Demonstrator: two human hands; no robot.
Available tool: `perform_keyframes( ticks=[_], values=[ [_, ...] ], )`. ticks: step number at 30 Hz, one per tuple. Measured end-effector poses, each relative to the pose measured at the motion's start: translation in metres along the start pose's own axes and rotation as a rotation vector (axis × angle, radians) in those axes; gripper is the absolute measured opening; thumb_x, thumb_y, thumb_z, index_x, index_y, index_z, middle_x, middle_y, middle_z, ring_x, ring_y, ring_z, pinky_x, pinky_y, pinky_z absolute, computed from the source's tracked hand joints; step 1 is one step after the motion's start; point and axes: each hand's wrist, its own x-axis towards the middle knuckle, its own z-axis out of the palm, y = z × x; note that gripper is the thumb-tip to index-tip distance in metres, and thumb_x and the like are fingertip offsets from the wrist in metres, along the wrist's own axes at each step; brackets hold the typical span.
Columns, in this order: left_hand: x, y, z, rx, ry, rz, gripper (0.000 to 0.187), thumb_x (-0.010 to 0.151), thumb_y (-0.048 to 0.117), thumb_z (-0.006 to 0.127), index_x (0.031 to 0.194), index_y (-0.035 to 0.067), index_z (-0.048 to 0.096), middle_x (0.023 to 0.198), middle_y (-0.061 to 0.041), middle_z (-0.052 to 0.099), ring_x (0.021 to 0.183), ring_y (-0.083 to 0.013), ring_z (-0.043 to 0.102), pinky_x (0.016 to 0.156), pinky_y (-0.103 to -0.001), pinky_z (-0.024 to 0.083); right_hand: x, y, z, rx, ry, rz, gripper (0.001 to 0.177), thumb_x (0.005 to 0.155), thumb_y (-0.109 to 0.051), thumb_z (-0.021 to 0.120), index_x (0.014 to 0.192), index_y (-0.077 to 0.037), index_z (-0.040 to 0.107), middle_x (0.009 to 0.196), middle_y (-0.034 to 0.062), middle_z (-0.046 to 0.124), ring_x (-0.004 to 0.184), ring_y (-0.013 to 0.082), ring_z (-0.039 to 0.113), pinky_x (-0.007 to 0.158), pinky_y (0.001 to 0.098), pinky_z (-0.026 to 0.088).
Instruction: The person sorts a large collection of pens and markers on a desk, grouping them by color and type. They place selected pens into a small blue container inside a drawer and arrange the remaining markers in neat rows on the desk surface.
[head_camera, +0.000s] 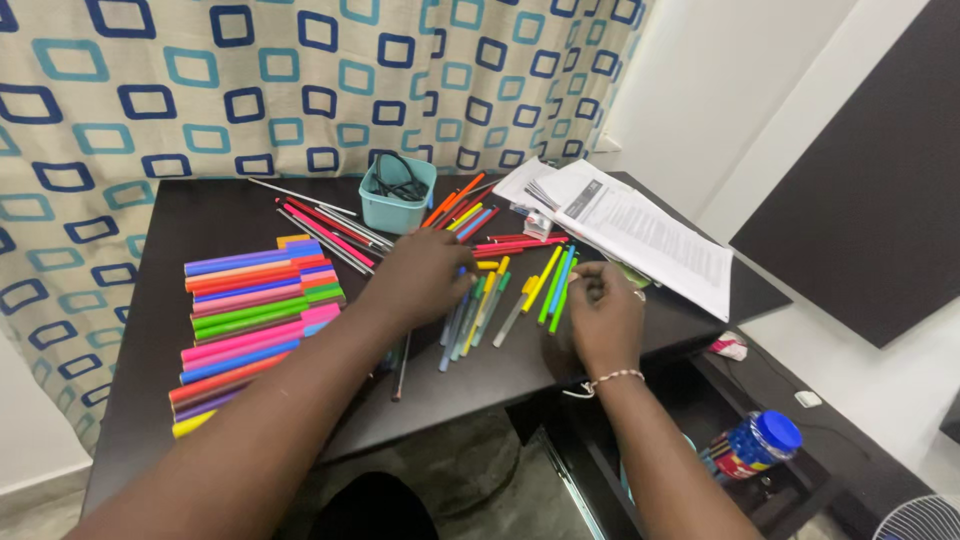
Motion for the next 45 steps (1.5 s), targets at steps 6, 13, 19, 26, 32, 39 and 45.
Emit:
perform_keyframes(
  ticks=[6,13,19,26,32,39,45],
  values=[
    [-0.006,-0.009,0.010,-0.027,-0.011,-0.026,0.019,0.081,0.025,0.072,0.097,0.016,0.079,0.101,-0.008,0.071,0.103,-0.0316,0.064,0.089,-0.049,0.050,0.007,0.022,0.028,-0.276,-0.082,0.044,0.016,0.088,-0.020,0.069,0.099,-0.012,0.076,0.095,0.0081,0.071,0.097,0.0299,0.063,0.098,0.0434,0.044],
    [0.003,-0.008,0.018,-0.053,0.054,-0.058,0.017,0.078,0.025,0.073,0.090,0.014,0.079,0.100,-0.008,0.072,0.105,-0.0324,0.063,0.089,-0.049,0.049,0.001,0.003,0.039,-0.535,-0.349,-0.038,0.064,0.081,-0.059,0.068,0.127,-0.015,0.069,0.147,0.0148,0.046,0.143,0.0367,0.027,0.105,0.0652,0.020],
    [0.004,-0.007,0.020,-0.059,0.051,-0.092,0.016,0.078,0.023,0.072,0.089,0.013,0.079,0.100,-0.008,0.072,0.107,-0.0326,0.062,0.089,-0.050,0.048,0.004,-0.009,0.040,-0.592,-0.480,-0.042,0.063,0.080,-0.067,0.063,0.125,-0.024,0.072,0.154,0.0159,0.040,0.152,0.0358,0.016,0.111,0.0660,0.011],
    [0.005,-0.010,0.025,0.007,0.123,-0.146,0.016,0.081,0.022,0.071,0.091,0.013,0.080,0.097,-0.010,0.071,0.105,-0.0334,0.062,0.091,-0.051,0.048,0.003,-0.012,0.036,-0.556,-0.473,-0.065,0.063,0.076,-0.072,0.068,0.115,-0.023,0.075,0.146,0.0132,0.047,0.147,0.0353,0.024,0.111,0.0604,0.015],
    [0.004,-0.011,0.021,0.057,0.022,-0.229,0.016,0.080,0.022,0.072,0.092,0.017,0.082,0.100,-0.009,0.070,0.107,-0.0318,0.062,0.089,-0.049,0.048,-0.001,-0.013,0.032,-0.421,-0.299,-0.204,0.045,0.094,-0.054,0.061,0.112,-0.015,0.074,0.131,0.0096,0.060,0.135,0.0336,0.041,0.107,0.0579,0.023],
    [0.003,-0.007,0.014,0.021,-0.135,-0.262,0.030,0.077,0.035,0.077,0.101,0.017,0.080,0.110,-0.011,0.065,0.115,-0.0319,0.055,0.095,-0.053,0.043,-0.006,-0.022,0.024,-0.379,-0.178,-0.230,0.029,0.099,-0.037,0.061,0.101,-0.013,0.077,0.109,0.0078,0.067,0.122,0.0342,0.053,0.104,0.0535,0.031],
    [0.004,-0.010,0.011,0.023,-0.214,-0.301,0.029,0.078,0.042,0.078,0.097,0.020,0.082,0.113,-0.012,0.063,0.122,-0.0335,0.049,0.100,-0.054,0.040,-0.007,-0.017,0.025,-0.401,-0.163,-0.224,0.027,0.094,-0.035,0.064,0.099,-0.013,0.078,0.110,0.0082,0.068,0.122,0.0345,0.053,0.103,0.0531,0.032]
  ],
)
